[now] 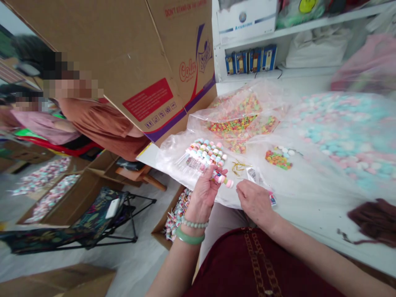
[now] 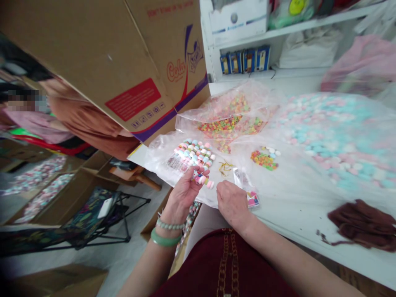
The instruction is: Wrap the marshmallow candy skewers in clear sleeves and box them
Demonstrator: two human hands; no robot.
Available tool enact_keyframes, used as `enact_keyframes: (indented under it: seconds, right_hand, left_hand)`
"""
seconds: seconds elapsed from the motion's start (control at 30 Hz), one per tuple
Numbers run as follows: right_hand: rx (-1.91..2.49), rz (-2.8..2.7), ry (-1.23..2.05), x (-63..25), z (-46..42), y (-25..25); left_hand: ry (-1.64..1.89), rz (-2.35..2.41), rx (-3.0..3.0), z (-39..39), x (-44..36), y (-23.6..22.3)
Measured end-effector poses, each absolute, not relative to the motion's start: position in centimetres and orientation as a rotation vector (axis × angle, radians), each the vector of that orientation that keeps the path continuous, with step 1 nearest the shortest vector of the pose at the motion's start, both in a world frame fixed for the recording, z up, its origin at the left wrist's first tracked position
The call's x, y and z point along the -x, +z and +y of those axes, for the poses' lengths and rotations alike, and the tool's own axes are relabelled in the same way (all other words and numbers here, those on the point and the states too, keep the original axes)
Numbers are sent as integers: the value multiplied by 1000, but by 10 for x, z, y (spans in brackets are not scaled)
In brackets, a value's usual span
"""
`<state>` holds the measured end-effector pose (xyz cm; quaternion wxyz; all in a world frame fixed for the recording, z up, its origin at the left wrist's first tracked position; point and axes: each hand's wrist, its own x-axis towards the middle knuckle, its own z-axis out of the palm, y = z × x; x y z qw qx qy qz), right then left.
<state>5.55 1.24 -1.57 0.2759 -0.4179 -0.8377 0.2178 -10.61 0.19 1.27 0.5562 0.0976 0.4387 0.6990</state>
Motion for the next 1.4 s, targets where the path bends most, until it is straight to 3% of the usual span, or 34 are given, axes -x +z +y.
enact_keyframes:
  seconds: [0.07, 0.13, 0.2, 0.33, 0.43, 0.67, 0.9, 1.17, 1.4]
  right_hand:
    - [1079, -2318, 480, -56, 10, -15]
    - [1064, -2302, 584, -54, 10, -15]
    - [1079, -2184, 870, -51, 12, -16]
    - [1071, -1603, 1764, -43, 20, -20]
    - [983, -1284, 2072, -37, 24, -22]
    - [1056, -1521, 1713, -33, 28, -24]
    - [1026, -1368, 1982, -34, 29, -32]
    - [1129, -1431, 1758, -26, 30, -40]
    - [1021, -1012, 2202, -29, 36, -42]
  left_hand:
    - [1654, 1056, -228, 3, 104, 12]
    - [1649, 1056, -240, 5, 101, 12]
    - [1635, 1039, -240, 6, 98, 12]
    - [1586, 997, -204, 8, 95, 12]
    - [1560, 985, -183, 9, 94, 8]
    - [1534, 973, -161, 15, 108, 1]
    - [1584, 956, -198, 22, 134, 3]
    - [1732, 961, -141, 29, 125, -11]
    - [1590, 1037, -16, 25, 129, -14]
